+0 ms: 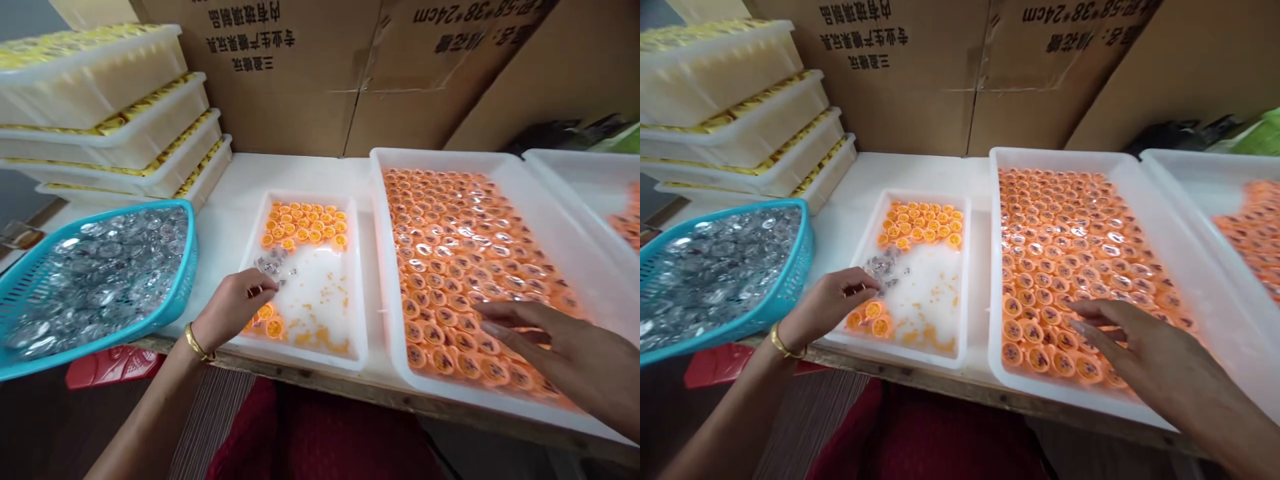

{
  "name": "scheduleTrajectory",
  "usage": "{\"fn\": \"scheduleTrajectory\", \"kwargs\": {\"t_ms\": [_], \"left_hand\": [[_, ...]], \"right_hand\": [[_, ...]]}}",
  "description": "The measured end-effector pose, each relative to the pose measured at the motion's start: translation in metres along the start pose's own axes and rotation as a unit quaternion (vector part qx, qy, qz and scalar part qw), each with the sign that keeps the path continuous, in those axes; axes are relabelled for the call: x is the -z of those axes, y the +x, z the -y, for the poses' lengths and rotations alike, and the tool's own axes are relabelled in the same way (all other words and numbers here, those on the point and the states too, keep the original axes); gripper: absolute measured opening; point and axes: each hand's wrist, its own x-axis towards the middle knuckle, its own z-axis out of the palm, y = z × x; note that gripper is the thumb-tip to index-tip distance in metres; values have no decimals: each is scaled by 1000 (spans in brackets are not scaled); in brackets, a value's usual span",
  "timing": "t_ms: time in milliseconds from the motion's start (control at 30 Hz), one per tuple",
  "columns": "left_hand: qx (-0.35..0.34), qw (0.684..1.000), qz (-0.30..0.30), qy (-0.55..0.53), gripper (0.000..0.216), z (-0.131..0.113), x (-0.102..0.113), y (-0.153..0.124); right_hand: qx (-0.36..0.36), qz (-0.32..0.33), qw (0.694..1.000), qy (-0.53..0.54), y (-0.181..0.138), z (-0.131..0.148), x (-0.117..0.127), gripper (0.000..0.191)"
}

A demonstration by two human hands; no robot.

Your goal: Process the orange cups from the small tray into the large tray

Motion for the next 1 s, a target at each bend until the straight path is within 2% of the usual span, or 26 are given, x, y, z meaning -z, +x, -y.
{"fn": "scheduleTrajectory", "kwargs": {"t_ms": [100,167,300,467,633,733,833,933,1000], "left_hand": [[-74,971,122,194,22,3,-2,-11],[-96,942,157,280,25,3,-11,-14],[-96,906,152,384,22,2,-25,-11],[-82,906,138,392,19,6,-26,-6],[-74,916,140,368,23,9,-28,-3],[-73,923,124,358,26,7,-30,0],[-51,941,75,326,26,1,-30,4],[-34,974,8,222,26,-7,-34,8],[-18,995,-5,99,25,-13,-42,10]], "right_hand": [[110,58,991,40,-2,50,-20,24],[194,123,972,49,-4,85,-42,25],[300,198,933,-23,-5,140,-89,19],[282,271,909,-144,-5,182,-134,14],[258,264,914,-167,-2,195,-156,9],[255,250,918,-170,2,190,-156,11],[266,209,929,-153,7,178,-148,14],[299,137,935,-136,10,164,-136,15],[322,91,930,-150,9,155,-127,15]]}}
